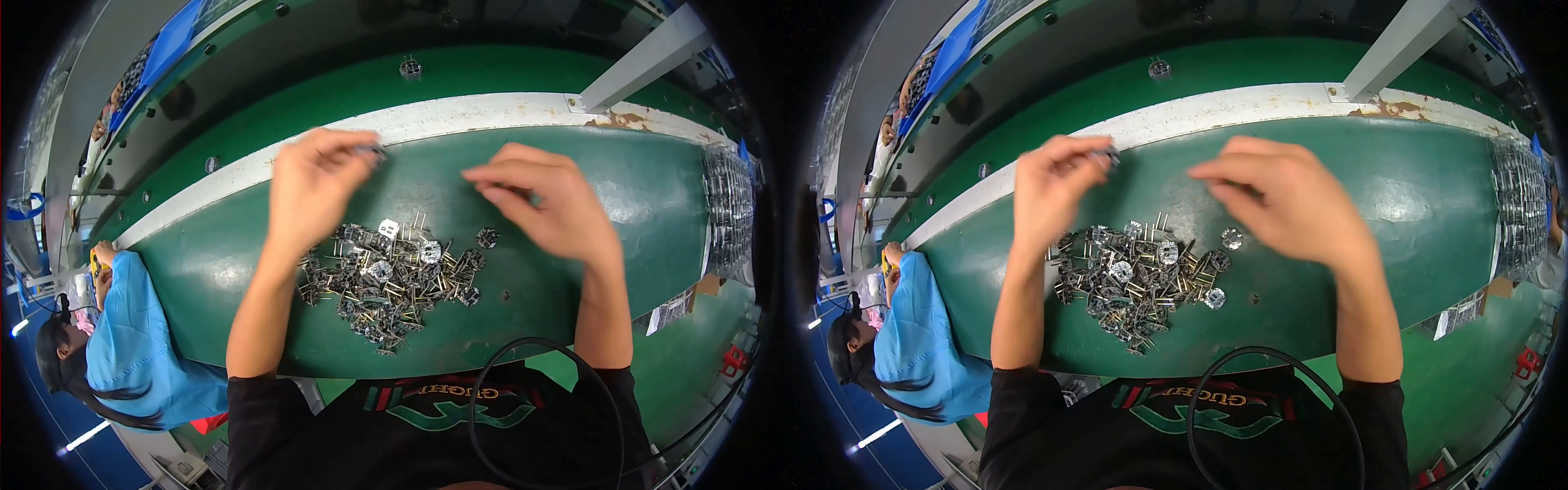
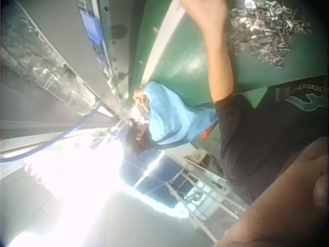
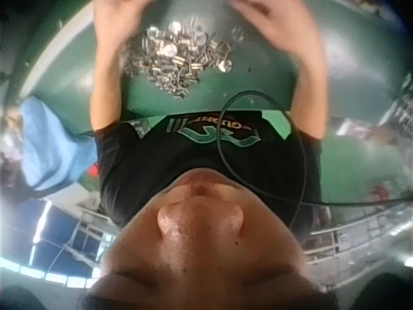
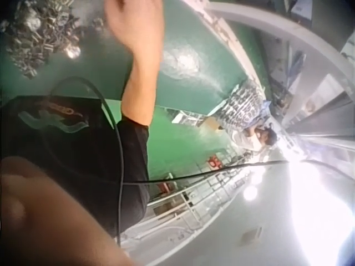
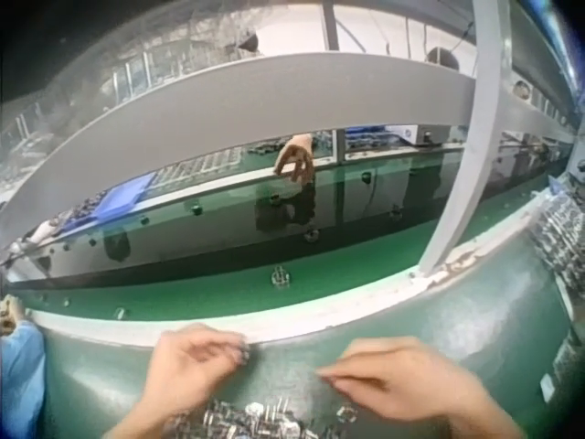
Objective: The person assembles small metal clips into grey plastic socket housings by hand, inserting one clip into each housing on a factory production line.
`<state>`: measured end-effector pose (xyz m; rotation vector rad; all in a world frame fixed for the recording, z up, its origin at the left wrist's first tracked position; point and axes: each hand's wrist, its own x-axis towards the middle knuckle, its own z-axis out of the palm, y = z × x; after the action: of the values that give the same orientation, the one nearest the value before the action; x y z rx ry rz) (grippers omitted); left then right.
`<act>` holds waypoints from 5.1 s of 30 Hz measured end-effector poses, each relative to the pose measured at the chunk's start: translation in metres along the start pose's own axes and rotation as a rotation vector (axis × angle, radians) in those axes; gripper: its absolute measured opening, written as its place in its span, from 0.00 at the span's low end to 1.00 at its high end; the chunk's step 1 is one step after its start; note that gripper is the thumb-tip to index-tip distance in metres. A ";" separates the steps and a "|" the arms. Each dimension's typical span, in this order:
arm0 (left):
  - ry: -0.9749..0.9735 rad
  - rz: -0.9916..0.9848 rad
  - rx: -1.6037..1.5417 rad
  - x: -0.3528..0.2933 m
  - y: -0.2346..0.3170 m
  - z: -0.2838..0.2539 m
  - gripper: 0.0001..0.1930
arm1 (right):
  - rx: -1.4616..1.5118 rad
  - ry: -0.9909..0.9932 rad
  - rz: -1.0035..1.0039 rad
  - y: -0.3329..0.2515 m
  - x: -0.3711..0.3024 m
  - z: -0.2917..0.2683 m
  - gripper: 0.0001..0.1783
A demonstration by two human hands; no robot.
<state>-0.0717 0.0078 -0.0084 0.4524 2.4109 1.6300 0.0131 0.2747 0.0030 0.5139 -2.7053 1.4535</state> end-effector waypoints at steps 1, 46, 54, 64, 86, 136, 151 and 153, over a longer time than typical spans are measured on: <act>0.066 0.005 0.146 0.013 -0.007 -0.012 0.10 | -0.002 0.000 -0.006 0.000 -0.005 -0.012 0.12; -0.087 0.071 -0.282 -0.035 0.021 -0.008 0.20 | 0.433 0.315 0.019 -0.015 -0.001 0.047 0.09; -0.145 0.150 -0.358 -0.055 0.010 0.027 0.21 | 0.127 0.431 -0.241 -0.038 -0.005 0.057 0.10; -0.107 0.130 -0.363 -0.066 0.011 0.043 0.20 | 0.039 0.479 -0.296 -0.034 -0.010 0.070 0.10; 0.367 -0.121 0.273 0.137 -0.086 -0.114 0.13 | -0.040 -0.193 -0.193 0.001 0.009 0.063 0.12; -0.199 0.029 -0.660 -0.062 -0.004 0.035 0.19 | 0.011 0.462 -0.303 -0.017 0.002 0.065 0.16; -0.069 -0.224 -0.615 -0.042 0.009 0.024 0.14 | 0.154 0.425 -0.209 -0.018 0.005 0.082 0.19; 0.036 -0.166 -0.476 -0.023 0.006 0.013 0.13 | 0.340 0.417 -0.070 -0.015 0.006 0.082 0.16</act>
<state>-0.0454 0.0127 -0.0080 0.1372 1.9220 2.0542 0.0224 0.1984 -0.0301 0.2688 -2.1184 1.7776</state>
